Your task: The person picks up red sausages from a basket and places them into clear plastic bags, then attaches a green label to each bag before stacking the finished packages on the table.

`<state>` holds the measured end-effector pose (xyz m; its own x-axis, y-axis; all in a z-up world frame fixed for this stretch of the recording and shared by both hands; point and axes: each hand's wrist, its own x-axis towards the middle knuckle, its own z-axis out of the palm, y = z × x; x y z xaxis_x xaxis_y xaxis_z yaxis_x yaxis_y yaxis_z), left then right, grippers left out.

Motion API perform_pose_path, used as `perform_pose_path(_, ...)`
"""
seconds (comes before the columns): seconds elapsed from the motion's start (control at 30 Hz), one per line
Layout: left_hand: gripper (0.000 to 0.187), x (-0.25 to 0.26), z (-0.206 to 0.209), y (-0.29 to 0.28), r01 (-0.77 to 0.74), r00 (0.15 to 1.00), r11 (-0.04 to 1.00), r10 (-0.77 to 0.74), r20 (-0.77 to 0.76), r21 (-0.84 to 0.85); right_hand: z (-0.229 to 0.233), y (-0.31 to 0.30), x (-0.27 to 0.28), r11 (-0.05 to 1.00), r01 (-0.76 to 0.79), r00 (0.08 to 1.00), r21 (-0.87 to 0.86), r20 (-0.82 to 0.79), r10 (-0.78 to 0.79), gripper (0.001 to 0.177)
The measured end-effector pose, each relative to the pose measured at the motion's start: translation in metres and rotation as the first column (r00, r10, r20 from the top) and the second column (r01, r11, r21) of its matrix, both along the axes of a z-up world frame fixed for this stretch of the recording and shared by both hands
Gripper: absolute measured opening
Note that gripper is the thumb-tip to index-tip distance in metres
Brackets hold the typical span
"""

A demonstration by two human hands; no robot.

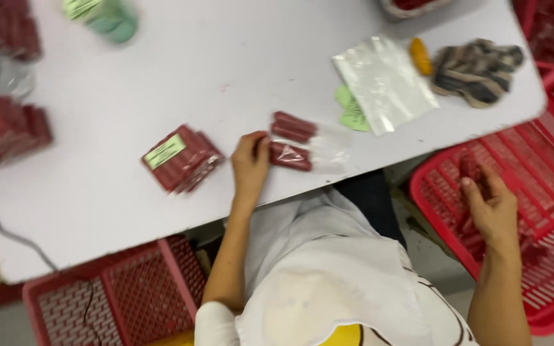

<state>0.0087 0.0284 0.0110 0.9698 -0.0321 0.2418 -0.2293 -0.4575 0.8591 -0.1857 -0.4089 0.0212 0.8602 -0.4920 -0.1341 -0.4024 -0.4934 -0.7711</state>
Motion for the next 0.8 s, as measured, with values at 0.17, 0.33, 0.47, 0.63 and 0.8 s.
perform_pose_path(0.17,0.022,0.001,-0.004,-0.01,-0.033,0.999,0.998,0.033,0.0,0.045,0.068,0.136,0.094,0.862,-0.505,0.848,-0.046,0.163,0.505,0.031)
perform_pose_path(0.33,0.033,0.0,-0.007,-0.012,-0.021,1.0,0.99,0.018,0.019,0.137,0.029,0.224,0.159,0.557,-0.664,0.688,-0.5,-0.116,0.716,0.031)
perform_pose_path(0.47,0.041,0.005,-0.009,0.008,0.031,0.987,0.987,-0.005,-0.163,0.161,0.079,0.229,0.163,0.554,-0.767,0.632,-0.323,-0.227,0.741,0.034)
perform_pose_path(0.63,0.035,0.009,0.001,0.019,0.15,0.967,0.98,-0.118,-0.224,0.133,0.049,0.202,0.147,0.681,-0.674,0.738,-0.285,-0.308,0.601,0.029)
perform_pose_path(0.8,0.039,0.013,0.005,0.02,0.236,0.94,0.967,-0.204,-0.272,0.091,0.048,0.24,0.145,0.753,-0.579,0.801,-0.314,-0.043,0.597,0.017)
